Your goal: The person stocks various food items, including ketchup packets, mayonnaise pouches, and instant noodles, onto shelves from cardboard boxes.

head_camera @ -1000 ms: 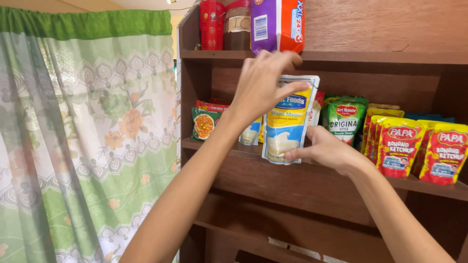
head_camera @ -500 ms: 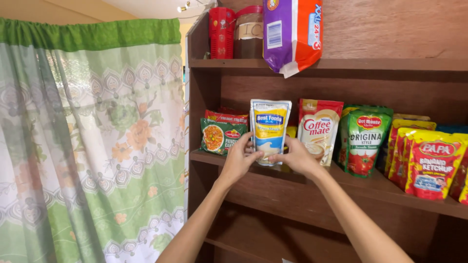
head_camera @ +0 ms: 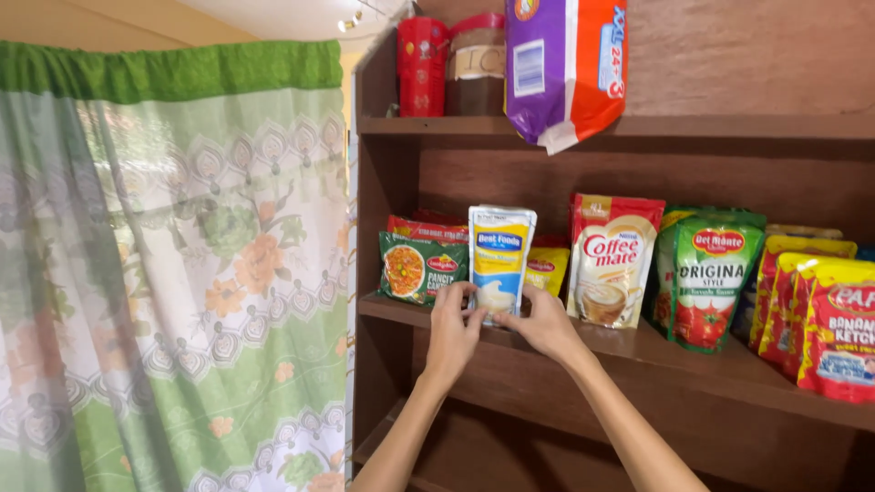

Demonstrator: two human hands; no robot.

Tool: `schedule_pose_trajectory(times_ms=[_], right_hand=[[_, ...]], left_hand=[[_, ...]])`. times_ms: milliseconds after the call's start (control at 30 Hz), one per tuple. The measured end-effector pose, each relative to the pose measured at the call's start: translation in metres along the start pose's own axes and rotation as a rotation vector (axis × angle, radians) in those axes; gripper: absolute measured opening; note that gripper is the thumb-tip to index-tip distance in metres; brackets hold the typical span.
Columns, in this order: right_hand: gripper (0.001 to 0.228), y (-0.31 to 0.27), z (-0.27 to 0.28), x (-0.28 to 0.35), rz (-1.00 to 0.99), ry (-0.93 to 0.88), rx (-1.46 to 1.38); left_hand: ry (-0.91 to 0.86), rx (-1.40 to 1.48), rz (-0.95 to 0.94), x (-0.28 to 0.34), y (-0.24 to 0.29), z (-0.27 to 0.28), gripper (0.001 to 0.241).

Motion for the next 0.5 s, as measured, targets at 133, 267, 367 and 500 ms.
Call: schedule_pose_trajectory(times_ms=[133,267,367,500], right_hand=[[0.055,0.001,-0.008,0.002,-0.077,0.004,0.068],[0.054,-0.018,-0.005,0.008,-0.125,0.025,0.099],[0.053,-0.027,-0.006,0.013,-0.175,0.046,0.163],[0.051,-0.033,-0.009,0.009,-0.180,0.070,0.234]], left_hand=[[0.044,-0.038,0.005,0.010,-0.001,-0.006,0.035],[0.084,-0.092,0.015,0.014,-0.008,-0.015,0.036],[0.116,-0.247,-0.085,0.018,-0.012,-0.022,0.036],[0.093,-0.229,-0.066,0.020,-0.006,-0.021,0.033]])
Point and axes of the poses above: each hand's wrist, its own x-axis away from the middle knuckle, its own z-axis out of the back of the hand, y = z × x, the point moved 1 cm from there along -x, towards the middle knuckle, and after that the axes turned 15 degrees about x, right-handed, at the moved point
